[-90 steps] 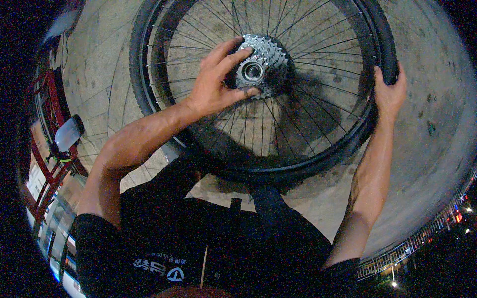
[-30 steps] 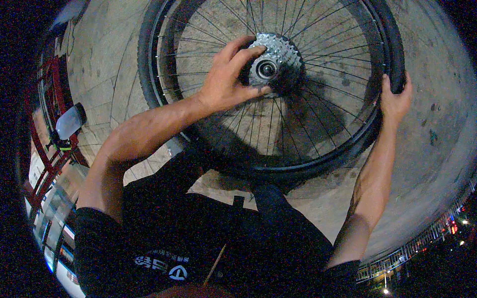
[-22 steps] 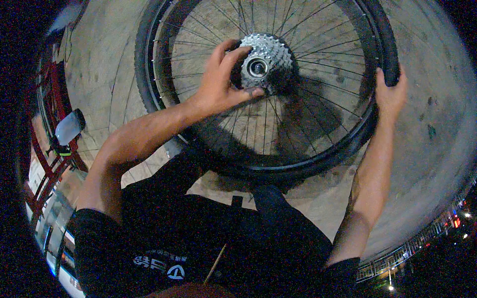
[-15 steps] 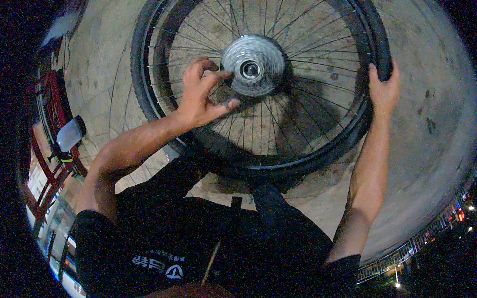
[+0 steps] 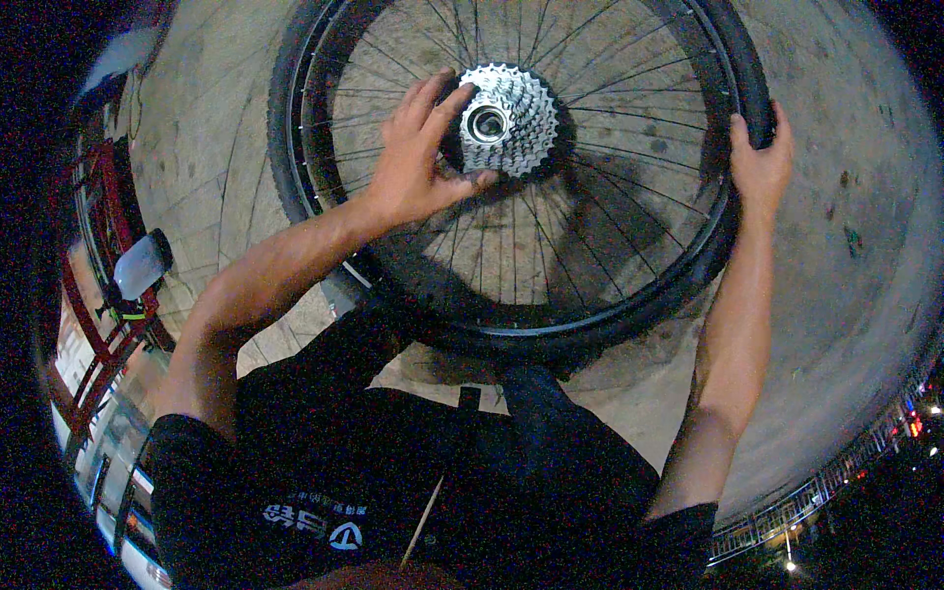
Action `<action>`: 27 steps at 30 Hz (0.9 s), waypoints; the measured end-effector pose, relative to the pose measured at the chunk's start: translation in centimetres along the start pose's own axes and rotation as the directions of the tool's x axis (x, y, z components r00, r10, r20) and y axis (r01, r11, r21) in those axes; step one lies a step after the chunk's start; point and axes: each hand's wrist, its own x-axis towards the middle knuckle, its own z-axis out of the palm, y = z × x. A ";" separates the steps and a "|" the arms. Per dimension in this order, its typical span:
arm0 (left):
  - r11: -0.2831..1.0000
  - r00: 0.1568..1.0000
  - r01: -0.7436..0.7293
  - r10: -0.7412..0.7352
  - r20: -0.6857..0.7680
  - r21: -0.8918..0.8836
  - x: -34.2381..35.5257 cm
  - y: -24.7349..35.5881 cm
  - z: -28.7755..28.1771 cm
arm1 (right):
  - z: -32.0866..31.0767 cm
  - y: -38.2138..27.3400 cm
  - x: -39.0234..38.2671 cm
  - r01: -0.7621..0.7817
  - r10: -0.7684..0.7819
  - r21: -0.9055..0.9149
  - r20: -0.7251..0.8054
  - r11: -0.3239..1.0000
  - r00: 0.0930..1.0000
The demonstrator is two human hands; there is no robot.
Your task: The person removes a bicycle wheel, inspects the cassette and hub, then uses a punch and hammer to tap the cassette area. The person retrieves tools from a red toolbox and continues tapping the wheel hub while holding the wheel on the floor.
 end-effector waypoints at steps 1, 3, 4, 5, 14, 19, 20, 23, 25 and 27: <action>1.000 1.000 0.008 -0.008 0.005 -0.020 0.0 -0.2 0.1 | -0.1 -0.1 0.0 -0.010 0.010 -0.001 0.008 1.000 1.000; 0.998 1.000 0.026 -0.025 0.016 -0.060 -0.1 -0.5 0.4 | -0.1 -0.1 0.1 -0.021 0.021 -0.005 0.025 1.000 0.999; 0.997 0.999 0.028 -0.027 0.016 -0.069 -0.1 -0.5 0.3 | 0.0 0.2 0.2 -0.006 0.006 -0.008 0.028 1.000 1.000; 0.997 0.999 0.035 -0.034 0.017 -0.071 -0.1 -0.4 0.4 | 0.0 0.5 0.3 0.010 -0.010 -0.012 0.031 1.000 0.999; 0.994 0.999 0.030 -0.031 -0.010 -0.108 0.5 0.4 0.3 | 0.3 2.4 0.9 -0.016 0.018 -0.017 0.139 1.000 0.990; 0.988 1.000 0.027 -0.027 0.000 -0.149 0.9 1.0 0.6 | 0.5 3.8 0.2 -0.043 0.041 0.007 0.150 0.999 0.988; 0.989 1.000 0.014 -0.016 -0.012 -0.145 0.9 1.1 0.7 | 0.6 4.2 0.0 -0.066 0.058 0.045 0.163 0.997 0.985; 0.990 0.999 -0.001 -0.007 -0.053 -0.143 0.7 1.2 1.3 | 1.0 3.9 -0.5 -0.121 0.095 0.128 0.191 0.984 0.977; 0.989 0.998 -0.002 -0.007 -0.065 -0.148 0.6 1.2 1.4 | 1.2 3.4 -0.7 -0.135 0.110 0.127 0.186 0.983 0.976; 0.988 0.998 0.000 -0.009 -0.059 -0.153 0.5 1.2 1.5 | 1.2 2.8 -0.9 -0.185 0.160 0.127 0.185 0.975 0.970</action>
